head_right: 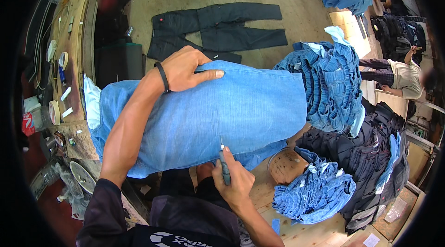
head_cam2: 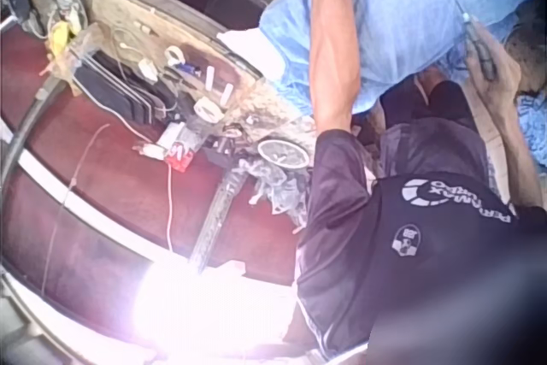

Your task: The person picks up a pair of light blue jeans and uses a rotary cutter to make small cuts and distress marks on the fabric. The person works on different areas of the jeans, including the thigh and knee, while other workers are visible in the background.

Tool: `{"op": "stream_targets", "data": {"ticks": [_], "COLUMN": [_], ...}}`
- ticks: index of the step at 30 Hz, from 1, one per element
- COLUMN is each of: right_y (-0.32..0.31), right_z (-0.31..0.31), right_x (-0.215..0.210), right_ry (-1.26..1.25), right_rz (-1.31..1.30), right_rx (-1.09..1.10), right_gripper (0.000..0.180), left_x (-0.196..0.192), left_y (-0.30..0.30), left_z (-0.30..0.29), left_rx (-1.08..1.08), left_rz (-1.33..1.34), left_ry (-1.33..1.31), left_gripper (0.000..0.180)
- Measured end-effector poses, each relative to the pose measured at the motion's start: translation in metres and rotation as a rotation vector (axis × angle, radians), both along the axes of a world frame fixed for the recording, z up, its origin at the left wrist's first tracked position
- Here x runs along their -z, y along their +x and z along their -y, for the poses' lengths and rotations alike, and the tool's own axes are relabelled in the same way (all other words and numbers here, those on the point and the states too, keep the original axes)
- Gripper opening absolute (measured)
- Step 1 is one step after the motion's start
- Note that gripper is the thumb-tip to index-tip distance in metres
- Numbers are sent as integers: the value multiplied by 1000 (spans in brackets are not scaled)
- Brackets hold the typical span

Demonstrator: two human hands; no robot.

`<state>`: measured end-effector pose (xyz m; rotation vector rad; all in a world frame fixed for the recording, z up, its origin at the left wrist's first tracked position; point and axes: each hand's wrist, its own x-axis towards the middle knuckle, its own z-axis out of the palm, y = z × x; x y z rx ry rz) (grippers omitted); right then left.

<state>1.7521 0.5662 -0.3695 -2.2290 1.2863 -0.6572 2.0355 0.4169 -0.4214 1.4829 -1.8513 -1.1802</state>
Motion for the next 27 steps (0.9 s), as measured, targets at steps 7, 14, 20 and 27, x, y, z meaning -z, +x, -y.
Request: {"op": "stream_targets", "data": {"ticks": [7, 14, 20, 27], "right_y": [30, 36, 21, -3], "right_z": [48, 53, 33, 3], "right_x": [20, 18, 11, 0], "right_ry": [-144, -104, -15, 54], "right_rz": [52, 12, -17, -35], "right_rx": [-2, -1, -6, -19], "right_gripper": [48, 50, 48, 50], "left_x": [-2, -1, 4, 4], "left_y": [0, 1, 1, 1], "left_z": [2, 2, 1, 2], "left_rx": [17, 11, 8, 12], "left_rz": [67, 50, 30, 74], "left_ry": [63, 43, 13, 54], "left_gripper": [47, 48, 51, 49]}}
